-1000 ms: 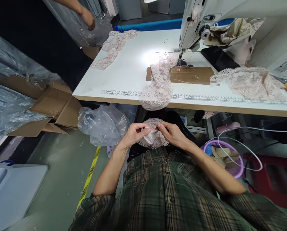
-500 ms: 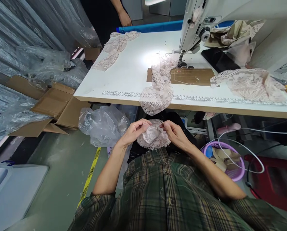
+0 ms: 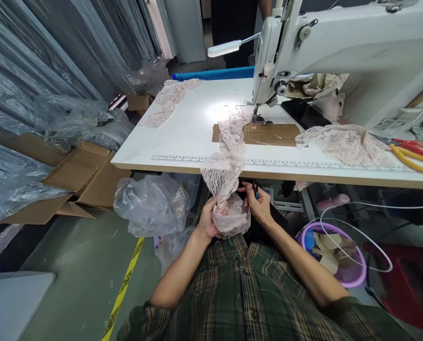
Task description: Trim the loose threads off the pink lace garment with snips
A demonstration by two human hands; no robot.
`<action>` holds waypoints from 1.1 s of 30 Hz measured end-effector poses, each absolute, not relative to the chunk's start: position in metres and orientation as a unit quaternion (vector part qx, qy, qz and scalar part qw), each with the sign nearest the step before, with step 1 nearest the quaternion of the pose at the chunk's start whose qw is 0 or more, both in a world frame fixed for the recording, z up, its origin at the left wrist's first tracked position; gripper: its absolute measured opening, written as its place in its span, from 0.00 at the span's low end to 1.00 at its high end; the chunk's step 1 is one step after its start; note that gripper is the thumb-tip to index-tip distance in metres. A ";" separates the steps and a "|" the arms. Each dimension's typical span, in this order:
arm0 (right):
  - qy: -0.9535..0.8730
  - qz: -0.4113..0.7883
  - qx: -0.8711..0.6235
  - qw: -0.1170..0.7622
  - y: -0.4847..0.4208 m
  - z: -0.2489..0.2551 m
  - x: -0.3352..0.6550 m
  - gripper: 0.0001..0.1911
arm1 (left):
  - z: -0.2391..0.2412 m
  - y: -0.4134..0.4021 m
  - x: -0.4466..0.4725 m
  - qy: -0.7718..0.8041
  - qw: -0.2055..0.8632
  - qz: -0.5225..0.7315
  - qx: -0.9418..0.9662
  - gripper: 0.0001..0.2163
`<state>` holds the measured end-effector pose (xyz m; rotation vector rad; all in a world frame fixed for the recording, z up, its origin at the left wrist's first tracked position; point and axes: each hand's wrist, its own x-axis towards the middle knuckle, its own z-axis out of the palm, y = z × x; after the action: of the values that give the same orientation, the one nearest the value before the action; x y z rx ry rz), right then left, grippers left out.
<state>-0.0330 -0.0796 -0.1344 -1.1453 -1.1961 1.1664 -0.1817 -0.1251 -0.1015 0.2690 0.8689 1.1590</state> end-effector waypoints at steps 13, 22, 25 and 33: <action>-0.508 0.598 -0.407 0.468 -0.066 -0.117 -0.055 0.28 | -0.122 -0.151 -0.171 0.401 0.758 0.507 0.085 0.16; -0.515 0.651 -0.369 0.418 -0.068 -0.111 -0.063 0.28 | -0.123 -0.152 -0.171 0.424 0.733 0.521 0.107 0.14; -0.524 0.660 -0.357 0.402 -0.070 -0.105 -0.064 0.29 | -0.122 -0.152 -0.170 0.431 0.722 0.527 0.125 0.14; -0.531 0.608 -0.389 0.444 -0.080 -0.086 -0.043 0.25 | -0.111 -0.138 -0.212 0.573 0.536 0.552 0.282 0.19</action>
<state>-0.0428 -0.0803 -0.0860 -0.9650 -1.3157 1.5076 -0.2122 -0.1378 -0.1106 0.6725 1.3657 1.3140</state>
